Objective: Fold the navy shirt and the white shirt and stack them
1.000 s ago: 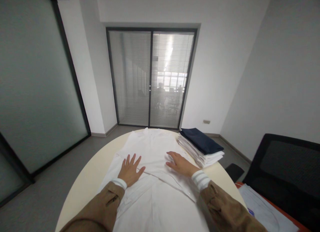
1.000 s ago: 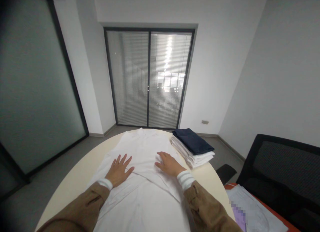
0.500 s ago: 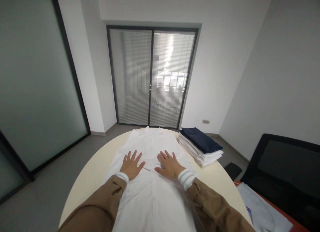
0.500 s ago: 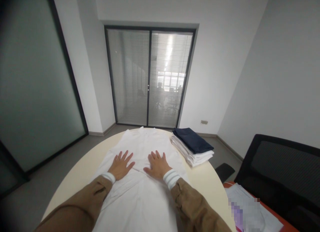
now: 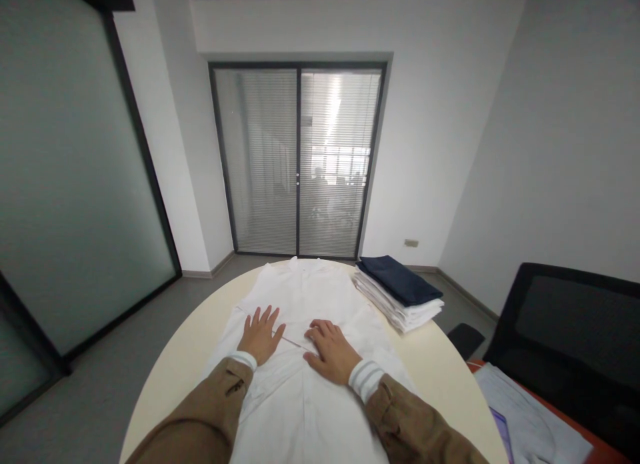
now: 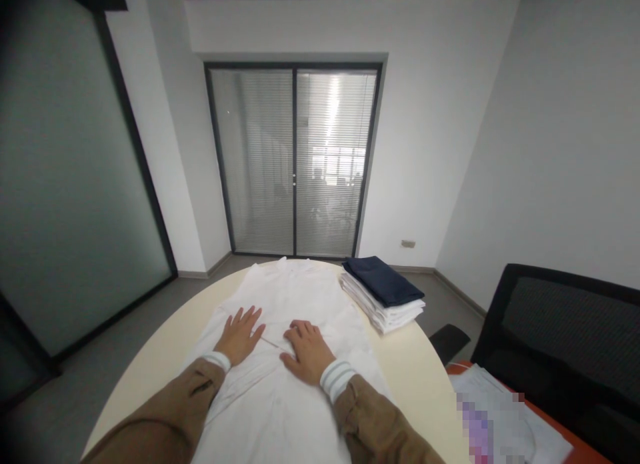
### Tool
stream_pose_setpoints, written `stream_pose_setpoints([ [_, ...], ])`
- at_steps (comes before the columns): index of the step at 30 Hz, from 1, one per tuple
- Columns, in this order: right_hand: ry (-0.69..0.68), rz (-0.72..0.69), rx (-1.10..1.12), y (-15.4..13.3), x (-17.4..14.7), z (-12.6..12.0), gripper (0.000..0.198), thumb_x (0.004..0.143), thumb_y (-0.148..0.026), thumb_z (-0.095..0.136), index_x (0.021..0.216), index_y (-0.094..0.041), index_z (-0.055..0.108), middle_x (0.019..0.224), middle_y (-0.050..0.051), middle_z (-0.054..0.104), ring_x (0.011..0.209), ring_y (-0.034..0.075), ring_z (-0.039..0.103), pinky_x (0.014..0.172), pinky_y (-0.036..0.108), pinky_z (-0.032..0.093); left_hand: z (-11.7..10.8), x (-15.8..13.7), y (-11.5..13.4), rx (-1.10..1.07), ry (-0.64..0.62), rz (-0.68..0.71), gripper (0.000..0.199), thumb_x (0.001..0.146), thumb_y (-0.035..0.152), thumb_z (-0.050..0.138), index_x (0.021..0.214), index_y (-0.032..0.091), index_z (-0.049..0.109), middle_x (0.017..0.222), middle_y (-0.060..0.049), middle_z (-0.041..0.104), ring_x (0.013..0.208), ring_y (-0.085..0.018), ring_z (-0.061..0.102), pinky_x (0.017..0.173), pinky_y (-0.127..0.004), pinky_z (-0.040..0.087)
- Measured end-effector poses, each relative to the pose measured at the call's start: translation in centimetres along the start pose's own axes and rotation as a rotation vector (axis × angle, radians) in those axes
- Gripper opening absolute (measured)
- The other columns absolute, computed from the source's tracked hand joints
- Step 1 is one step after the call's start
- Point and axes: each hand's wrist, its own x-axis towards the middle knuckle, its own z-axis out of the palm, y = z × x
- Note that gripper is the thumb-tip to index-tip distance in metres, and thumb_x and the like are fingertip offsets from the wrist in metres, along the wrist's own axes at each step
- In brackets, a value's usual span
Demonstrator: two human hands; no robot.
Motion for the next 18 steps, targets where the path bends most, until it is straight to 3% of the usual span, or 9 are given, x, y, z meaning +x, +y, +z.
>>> stream_pose_setpoints([
  [5, -0.154, 0.083, 0.015, 0.5, -0.6, 0.3, 0.058, 0.095, -0.056, 0.034, 0.148, -0.032, 0.032, 0.160, 0.008, 0.015, 0.146, 0.034, 0.008, 0.112, 0.062, 0.008, 0.0, -0.2, 0.3, 0.038, 0.007, -0.087, 0.060, 0.093, 0.061, 0.029, 0.147, 0.034, 0.036, 0.158, -0.004, 0.026, 0.144, -0.040, 0.016, 0.112, -0.062, 0.013],
  [7, -0.204, 0.087, 0.022, 0.5, -0.7, 0.0, 0.055, 0.097, -0.052, 0.029, 0.149, -0.033, 0.028, 0.161, 0.007, 0.013, 0.147, 0.035, 0.005, 0.110, 0.067, 0.006, -0.2, -0.3, 0.4, 0.049, 0.019, -0.127, 0.060, 0.093, 0.061, 0.030, 0.147, 0.035, 0.036, 0.157, -0.005, 0.027, 0.143, -0.042, 0.016, 0.111, -0.063, 0.012],
  [9, -0.232, 0.095, 0.019, 0.2, -0.4, -0.6, 0.052, 0.098, -0.045, 0.028, 0.147, -0.029, 0.032, 0.159, 0.009, 0.020, 0.146, 0.036, 0.011, 0.107, 0.070, 0.011, -0.3, -0.3, 0.5, 0.055, 0.024, -0.155, 0.060, 0.092, 0.060, 0.030, 0.147, 0.035, 0.036, 0.157, -0.005, 0.027, 0.143, -0.042, 0.016, 0.111, -0.063, 0.012],
  [11, -0.246, 0.134, -0.008, -0.4, 0.4, -1.4, 0.050, 0.096, -0.042, 0.032, 0.140, -0.021, 0.042, 0.151, 0.016, 0.037, 0.141, 0.039, 0.026, 0.104, 0.069, 0.022, -0.3, -0.3, 0.5, 0.054, 0.021, -0.160, 0.061, 0.092, 0.060, 0.029, 0.147, 0.034, 0.036, 0.157, -0.005, 0.027, 0.143, -0.043, 0.015, 0.111, -0.063, 0.012],
  [14, -0.244, 0.257, -0.095, -1.9, 2.4, -2.6, 0.046, 0.094, -0.046, 0.037, 0.118, -0.013, 0.060, 0.120, 0.022, 0.063, 0.117, 0.038, 0.054, 0.097, 0.062, 0.035, -0.1, -0.2, 0.5, 0.049, 0.007, -0.158, 0.062, 0.092, 0.062, 0.028, 0.148, 0.034, 0.034, 0.158, -0.004, 0.025, 0.143, -0.043, 0.014, 0.111, -0.064, 0.012],
  [16, -0.205, 0.304, -0.162, -2.8, 3.9, -2.8, 0.041, 0.093, -0.043, 0.041, 0.107, -0.012, 0.064, 0.111, 0.022, 0.066, 0.107, 0.036, 0.060, 0.096, 0.057, 0.037, 0.0, -0.2, 0.4, 0.058, 0.003, -0.171, 0.063, 0.092, 0.062, 0.028, 0.148, 0.035, 0.033, 0.158, -0.004, 0.025, 0.144, -0.043, 0.013, 0.111, -0.064, 0.011],
  [18, -0.118, 0.302, -0.163, -3.3, 5.1, -2.3, 0.040, 0.092, -0.041, 0.044, 0.112, -0.012, 0.062, 0.114, 0.021, 0.064, 0.110, 0.034, 0.058, 0.097, 0.053, 0.038, 0.1, -0.1, 0.4, 0.071, 0.003, -0.185, 0.063, 0.091, 0.062, 0.029, 0.148, 0.036, 0.032, 0.158, -0.004, 0.024, 0.144, -0.043, 0.013, 0.111, -0.065, 0.010],
])
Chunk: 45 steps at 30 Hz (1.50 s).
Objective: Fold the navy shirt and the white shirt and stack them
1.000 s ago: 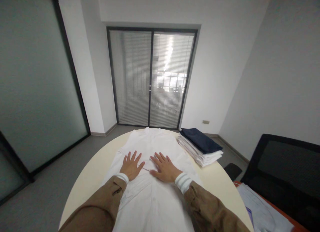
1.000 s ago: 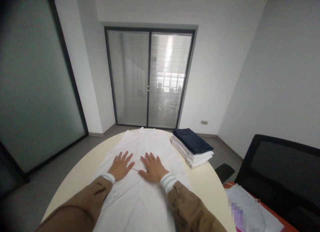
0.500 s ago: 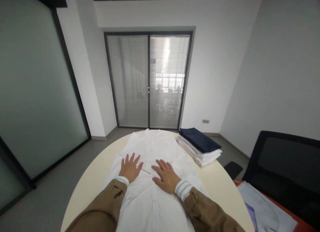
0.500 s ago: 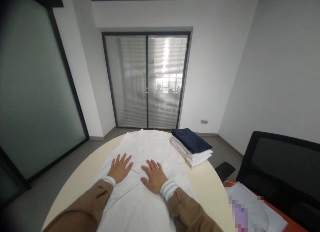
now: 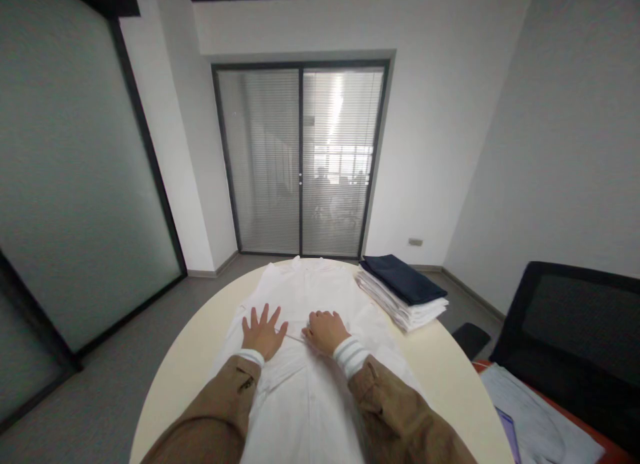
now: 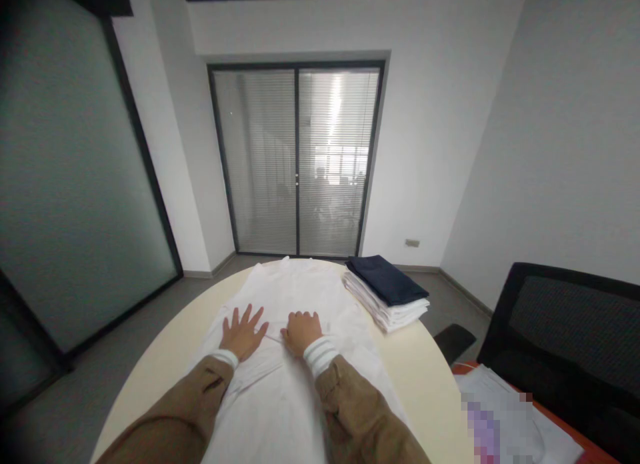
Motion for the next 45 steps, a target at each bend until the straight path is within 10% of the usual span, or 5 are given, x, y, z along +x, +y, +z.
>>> stream_pose_setpoints([
  [9, 0.025, -0.124, 0.186, 1.3, 1.0, 5.8, 0.061, 0.093, -0.061, 0.034, 0.147, -0.031, 0.034, 0.159, 0.007, 0.021, 0.146, 0.034, 0.011, 0.114, 0.058, 0.006, 0.1, 0.1, 0.0, -0.030, -0.023, -0.009, 0.062, 0.093, 0.059, 0.029, 0.149, 0.033, 0.031, 0.159, -0.006, 0.021, 0.145, -0.040, 0.010, 0.112, -0.061, 0.011],
  [15, 0.040, -0.138, 0.186, 1.6, 1.0, 6.1, 0.064, 0.090, -0.063, 0.041, 0.147, -0.036, 0.034, 0.159, 0.007, 0.021, 0.145, 0.036, 0.011, 0.113, 0.059, 0.006, -0.8, 1.7, -3.7, 0.017, -0.020, -0.246, 0.065, 0.091, 0.058, 0.036, 0.149, 0.027, 0.034, 0.159, -0.012, 0.021, 0.144, -0.042, 0.013, 0.112, -0.059, 0.013],
  [23, -0.127, -0.154, 0.218, 2.9, 0.9, 4.9, 0.071, 0.084, -0.067, 0.048, 0.146, -0.034, 0.036, 0.160, 0.007, 0.018, 0.146, 0.037, 0.006, 0.112, 0.062, 0.003, -2.1, 4.0, -8.8, -0.235, 0.032, -0.215, 0.062, 0.089, 0.042, 0.046, 0.142, 0.010, 0.041, 0.132, -0.019, 0.056, 0.121, -0.033, 0.053, 0.098, -0.041, 0.041],
  [29, -0.103, -0.122, 0.224, 2.7, 0.7, 4.8, 0.094, 0.066, -0.083, 0.055, 0.143, -0.032, 0.040, 0.158, 0.010, 0.022, 0.145, 0.041, 0.008, 0.110, 0.067, 0.002, -2.1, 4.4, -8.9, -0.382, 0.009, -0.261, 0.039, 0.086, 0.037, 0.053, 0.118, 0.016, 0.060, 0.117, -0.015, 0.067, 0.108, -0.028, 0.063, 0.088, -0.034, 0.047],
  [45, 0.005, -0.382, 0.265, 2.2, -0.5, 4.3, 0.063, 0.082, -0.061, 0.056, 0.138, -0.033, 0.048, 0.150, 0.007, 0.041, 0.141, 0.032, 0.027, 0.114, 0.058, 0.009, -6.8, 4.3, -3.9, -0.500, -0.003, 0.030, 0.038, 0.083, 0.020, 0.058, 0.120, 0.016, 0.062, 0.099, -0.007, 0.071, 0.088, -0.018, 0.066, 0.081, -0.023, 0.046],
])
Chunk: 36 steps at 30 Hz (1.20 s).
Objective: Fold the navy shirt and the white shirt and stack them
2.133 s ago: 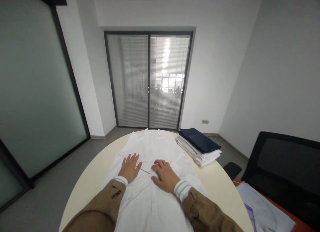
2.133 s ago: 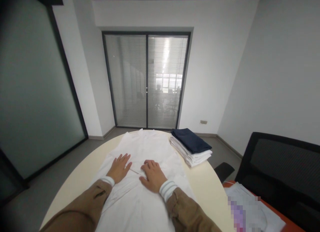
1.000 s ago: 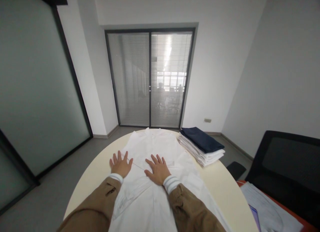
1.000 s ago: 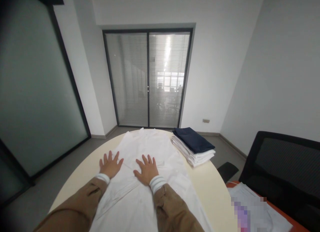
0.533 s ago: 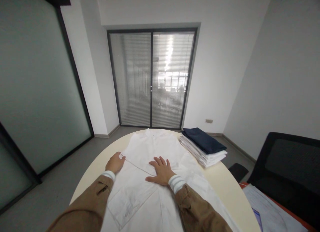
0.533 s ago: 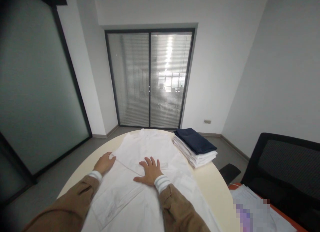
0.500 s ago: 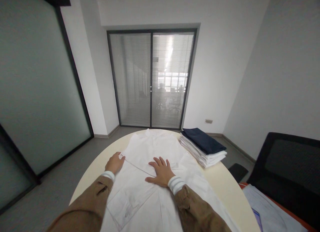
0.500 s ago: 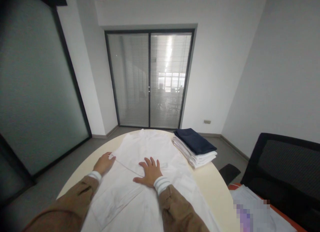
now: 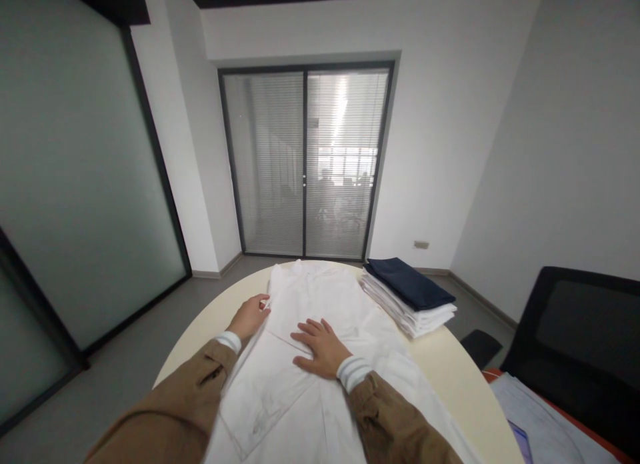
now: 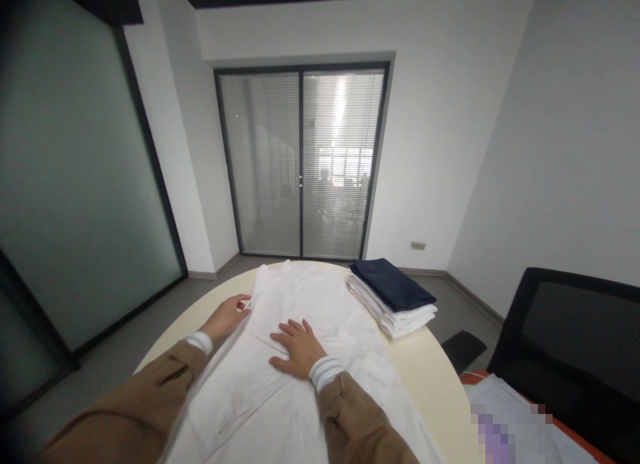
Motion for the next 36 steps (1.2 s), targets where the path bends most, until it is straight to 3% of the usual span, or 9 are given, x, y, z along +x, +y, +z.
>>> stream_pose_setpoints([
  [5, 0.009, 0.007, 0.024, -0.1, 0.0, -0.1, 0.070, 0.082, -0.056, 0.057, 0.144, -0.029, 0.039, 0.149, 0.007, 0.042, 0.140, 0.031, 0.028, 0.115, 0.055, 0.010, 0.9, -0.3, 2.6, 0.023, -0.042, 0.045, 0.035, 0.080, 0.018, 0.062, 0.114, 0.018, 0.065, 0.098, -0.006, 0.070, 0.088, -0.018, 0.065, 0.080, -0.024, 0.045],
  [11, 0.037, 0.028, 0.084, -0.1, 0.0, -0.1, 0.092, 0.081, -0.050, 0.058, 0.154, -0.021, 0.010, 0.145, 0.012, 0.046, 0.140, 0.028, 0.029, 0.116, 0.051, 0.010, 2.6, -0.7, 5.0, 0.073, -0.097, 0.070, 0.025, 0.081, 0.020, 0.063, 0.105, 0.019, 0.067, 0.096, -0.005, 0.071, 0.089, -0.017, 0.066, 0.079, -0.024, 0.045],
  [16, 0.027, -0.011, 0.079, -0.1, 0.0, -0.2, 0.083, 0.083, -0.046, 0.057, 0.153, -0.025, 0.017, 0.144, 0.010, 0.047, 0.139, 0.028, 0.030, 0.116, 0.052, 0.010, 3.6, -1.6, 6.0, 0.161, -0.147, 0.079, 0.023, 0.083, 0.023, 0.057, 0.105, 0.019, 0.065, 0.097, -0.007, 0.072, 0.092, -0.019, 0.066, 0.080, -0.025, 0.045],
  [21, 0.034, -0.022, 0.092, -0.2, -0.1, -0.3, 0.078, 0.083, -0.044, 0.057, 0.151, -0.026, 0.024, 0.144, 0.008, 0.047, 0.138, 0.028, 0.032, 0.116, 0.052, 0.011, 1.9, -3.5, 6.1, 0.318, -0.293, 0.015, 0.030, 0.069, 0.025, 0.068, 0.097, 0.017, 0.065, 0.095, -0.014, 0.071, 0.090, -0.029, 0.067, 0.076, -0.036, 0.048],
  [25, 0.037, -0.014, 0.095, -0.1, -0.1, -0.3, 0.078, 0.084, -0.044, 0.056, 0.151, -0.026, 0.023, 0.142, 0.009, 0.049, 0.138, 0.027, 0.033, 0.115, 0.052, 0.012, -0.4, -4.6, 5.8, 0.376, -0.556, -0.030, 0.009, 0.057, 0.021, 0.070, 0.060, 0.018, 0.063, 0.058, -0.008, 0.066, 0.060, -0.029, 0.066, 0.062, -0.039, 0.050],
  [27, 0.036, -0.011, 0.098, -0.1, 0.0, -0.3, 0.077, 0.084, -0.044, 0.056, 0.151, -0.025, 0.023, 0.142, 0.009, 0.050, 0.138, 0.027, 0.033, 0.115, 0.052, 0.013, -1.4, -4.7, 5.5, 0.374, -0.646, -0.038, 0.011, 0.055, 0.018, 0.069, 0.053, 0.018, 0.058, 0.045, -0.004, 0.059, 0.049, -0.026, 0.062, 0.057, -0.039, 0.050],
  [31, 0.048, -0.015, 0.118, -0.2, 0.0, -0.3, 0.077, 0.085, -0.043, 0.055, 0.151, -0.025, 0.022, 0.141, 0.009, 0.051, 0.136, 0.026, 0.036, 0.115, 0.051, 0.014, -2.2, -4.5, 5.0, 0.292, -0.695, -0.027, 0.018, 0.060, 0.019, 0.066, 0.077, 0.020, 0.059, 0.045, 0.003, 0.055, 0.047, -0.023, 0.059, 0.053, -0.035, 0.050],
  [34, 0.058, -0.016, 0.134, -0.3, 0.0, -0.4, 0.072, 0.089, -0.042, 0.051, 0.152, -0.024, 0.020, 0.141, 0.010, 0.051, 0.134, 0.025, 0.038, 0.115, 0.050, 0.016, -2.0, -4.1, 5.1, 0.024, -0.752, 0.015, 0.031, 0.068, 0.026, 0.063, 0.097, 0.023, 0.052, 0.057, 0.006, 0.057, 0.049, -0.018, 0.058, 0.048, -0.029, 0.049],
  [36, 0.070, -0.012, 0.150, -0.2, 0.0, -0.3, 0.065, 0.092, -0.037, 0.044, 0.152, -0.025, 0.020, 0.140, 0.009, 0.052, 0.134, 0.023, 0.038, 0.115, 0.050, 0.017, -1.5, -3.9, 5.5, -0.148, -0.776, 0.080, 0.029, 0.071, 0.033, 0.063, 0.096, 0.022, 0.051, 0.065, 0.005, 0.057, 0.049, -0.014, 0.056, 0.046, -0.026, 0.049],
])
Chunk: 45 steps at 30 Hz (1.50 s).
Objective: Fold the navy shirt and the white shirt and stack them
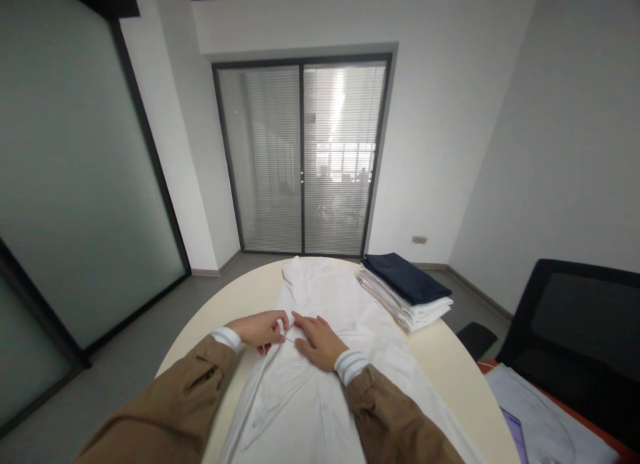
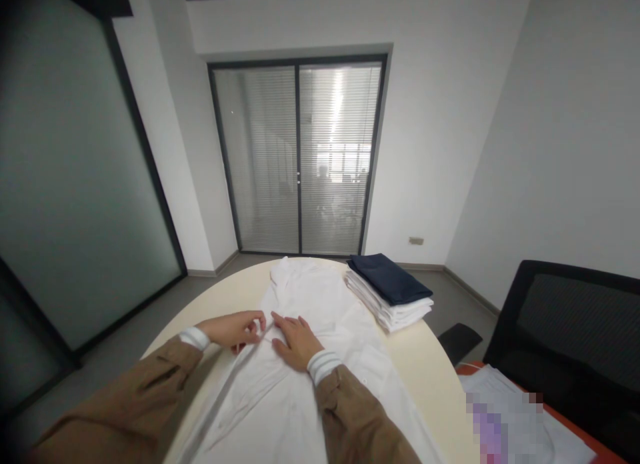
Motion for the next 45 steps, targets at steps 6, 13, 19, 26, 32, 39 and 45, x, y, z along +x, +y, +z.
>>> stream_pose_setpoints([
  [6, 0.105, 0.005, 0.062, 1.1, 0.4, 0.7, 0.048, 0.097, -0.026, 0.032, 0.144, -0.023, 0.038, 0.135, 0.007, 0.056, 0.126, 0.020, 0.048, 0.111, 0.043, 0.029, 2.7, 2.3, 0.3, -0.101, 0.095, 0.158, 0.028, 0.082, 0.044, 0.054, 0.089, 0.016, 0.056, 0.063, 0.002, 0.056, 0.049, -0.011, 0.054, 0.046, -0.020, 0.044],
  [13, 0.163, -0.057, 0.064, 2.8, 0.9, 1.8, 0.050, 0.090, -0.015, 0.036, 0.138, -0.021, 0.048, 0.128, 0.006, 0.061, 0.118, 0.019, 0.054, 0.104, 0.037, 0.039, 6.4, 1.8, -1.1, 0.159, 0.294, 0.362, 0.030, 0.075, 0.010, 0.048, 0.092, 0.019, 0.071, 0.090, -0.004, 0.066, 0.081, -0.015, 0.060, 0.077, -0.025, 0.047],
  [19, 0.162, -0.054, 0.070, 3.0, 1.2, 1.8, 0.048, 0.087, -0.013, 0.038, 0.130, -0.023, 0.057, 0.126, 0.005, 0.063, 0.118, 0.019, 0.054, 0.106, 0.038, 0.039, 7.4, -0.5, -0.6, 0.327, 0.274, 0.470, 0.018, 0.072, 0.019, 0.062, 0.087, 0.024, 0.070, 0.107, -0.004, 0.054, 0.095, -0.018, 0.055, 0.088, -0.028, 0.044],
  [26, 0.142, -0.026, 0.039, 2.4, 1.2, 1.4, 0.053, 0.084, -0.009, 0.039, 0.132, -0.023, 0.055, 0.128, 0.005, 0.062, 0.120, 0.019, 0.054, 0.108, 0.037, 0.038, 7.9, -1.4, 0.3, 0.360, 0.198, 0.495, 0.014, 0.073, 0.014, 0.058, 0.083, 0.023, 0.062, 0.103, -0.001, 0.060, 0.089, -0.016, 0.057, 0.081, -0.025, 0.043],
  [32, 0.238, 0.011, 0.115, 3.0, 1.4, 2.1, 0.048, 0.089, -0.012, 0.035, 0.134, -0.018, 0.049, 0.135, 0.008, 0.056, 0.126, 0.017, 0.050, 0.110, 0.037, 0.036, 8.4, -0.9, 0.5, 0.144, 0.290, 0.474, 0.012, 0.090, 0.025, 0.046, 0.091, 0.020, 0.057, 0.079, 0.000, 0.059, 0.072, -0.013, 0.052, 0.068, -0.023, 0.041],
  [39, 0.335, 0.138, 0.208, 2.9, 1.6, 1.9, 0.039, 0.096, -0.028, 0.033, 0.127, -0.018, 0.055, 0.125, 0.009, 0.062, 0.118, 0.019, 0.054, 0.107, 0.037, 0.039, 9.7, -0.8, 0.8, 0.254, 0.178, 0.602, 0.027, 0.075, 0.011, 0.056, 0.099, 0.022, 0.062, 0.096, -0.003, 0.062, 0.092, -0.017, 0.055, 0.086, -0.028, 0.043],
  [45, 0.346, 0.155, 0.222, 2.5, 1.6, 2.0, 0.039, 0.096, -0.037, 0.040, 0.126, -0.018, 0.056, 0.120, 0.010, 0.063, 0.112, 0.021, 0.057, 0.102, 0.037, 0.041, 9.6, -1.1, 1.0, 0.314, 0.145, 0.621, 0.010, 0.079, 0.014, 0.057, 0.086, 0.021, 0.060, 0.090, -0.002, 0.061, 0.094, -0.018, 0.054, 0.086, -0.029, 0.043],
])
